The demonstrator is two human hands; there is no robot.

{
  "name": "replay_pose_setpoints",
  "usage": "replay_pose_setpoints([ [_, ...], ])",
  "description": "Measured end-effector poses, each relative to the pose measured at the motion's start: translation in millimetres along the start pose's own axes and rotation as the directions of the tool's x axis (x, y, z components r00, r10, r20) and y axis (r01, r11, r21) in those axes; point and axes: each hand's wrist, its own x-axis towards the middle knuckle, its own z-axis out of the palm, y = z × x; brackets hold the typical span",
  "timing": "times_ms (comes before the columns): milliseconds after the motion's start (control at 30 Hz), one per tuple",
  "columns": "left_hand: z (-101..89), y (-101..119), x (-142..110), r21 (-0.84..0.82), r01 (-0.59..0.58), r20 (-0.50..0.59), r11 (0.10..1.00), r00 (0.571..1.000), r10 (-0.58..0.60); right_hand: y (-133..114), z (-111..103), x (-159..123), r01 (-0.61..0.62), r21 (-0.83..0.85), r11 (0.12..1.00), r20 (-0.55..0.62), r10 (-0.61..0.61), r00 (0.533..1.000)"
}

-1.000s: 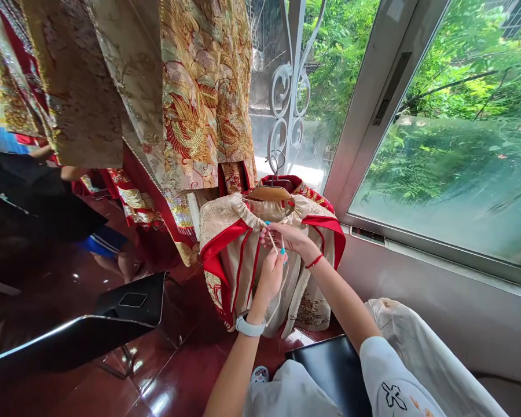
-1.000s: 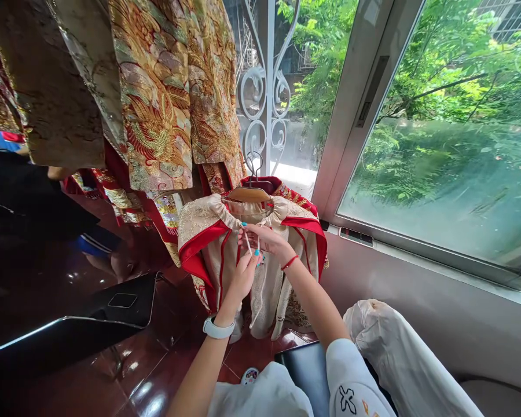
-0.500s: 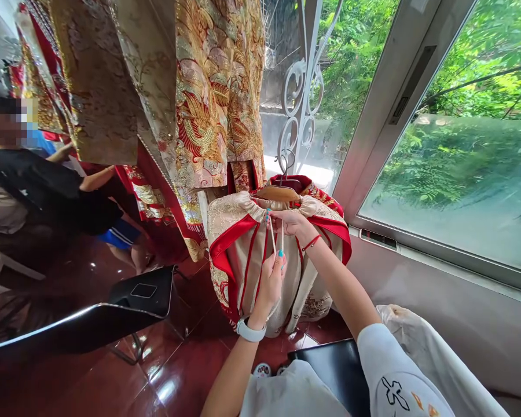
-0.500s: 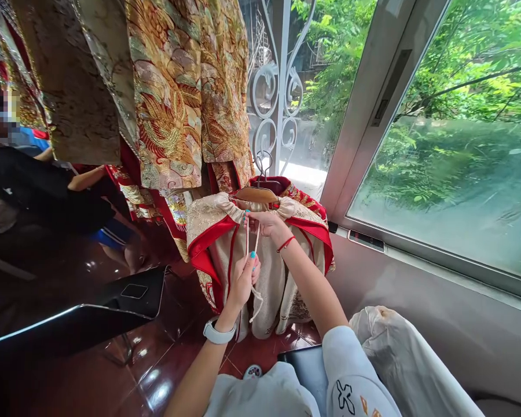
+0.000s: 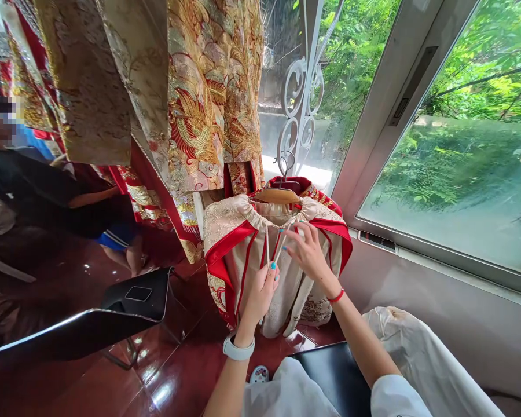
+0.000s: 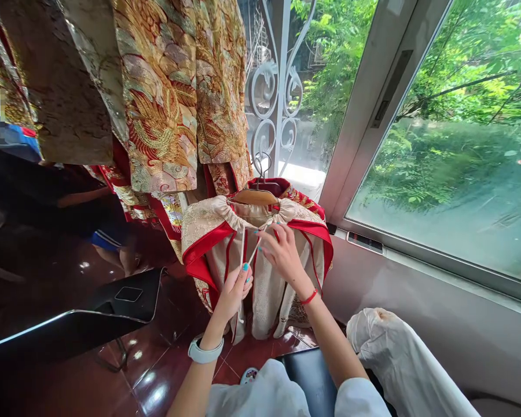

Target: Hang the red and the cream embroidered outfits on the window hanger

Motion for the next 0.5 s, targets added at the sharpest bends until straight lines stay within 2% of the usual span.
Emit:
replay_pose_setpoints([
  [67, 4.7, -4, -2, -0.035, 0.03, 0.016, 0.999, 0.999, -0.029, 0, 4, -6, 0.164, -0.174, 0.971, 0.012, -0.164, 0.986],
  [100, 6.5, -5, -3, -0.046, 0.045, 0.021, 0.998, 0.999, -0.044, 0, 6, -5, 0.224, -0.208, 0.952, 0.049, -0.218, 0.975],
  [200, 11.1, -5, 1, -0.02, 0.058, 0.047, 0.998, 0.997, -0.057, 1, 12, 7, 0.353, -0.162, 0.922, 0.161, -0.328, 0.931],
  [300, 17.4, 0, 8, 0.165, -0.034, 0.051, 0.986, 0.998, 0.026, 2, 17, 23, 0.388, -0.122, 0.914, 0.195, -0.361, 0.912],
  [400, 19.3, 7, 17, 0.344, -0.092, 0.051, 0.935, 0.996, 0.079, 0, 26, 31, 0.421, -0.197, 0.885, 0.241, -0.372, 0.896],
  [500, 10.3, 18, 23, 0.262, -0.085, 0.068, 0.961, 0.995, 0.069, -3, 35, 30, 0.463, -0.29, 0.837, 0.293, -0.383, 0.876],
])
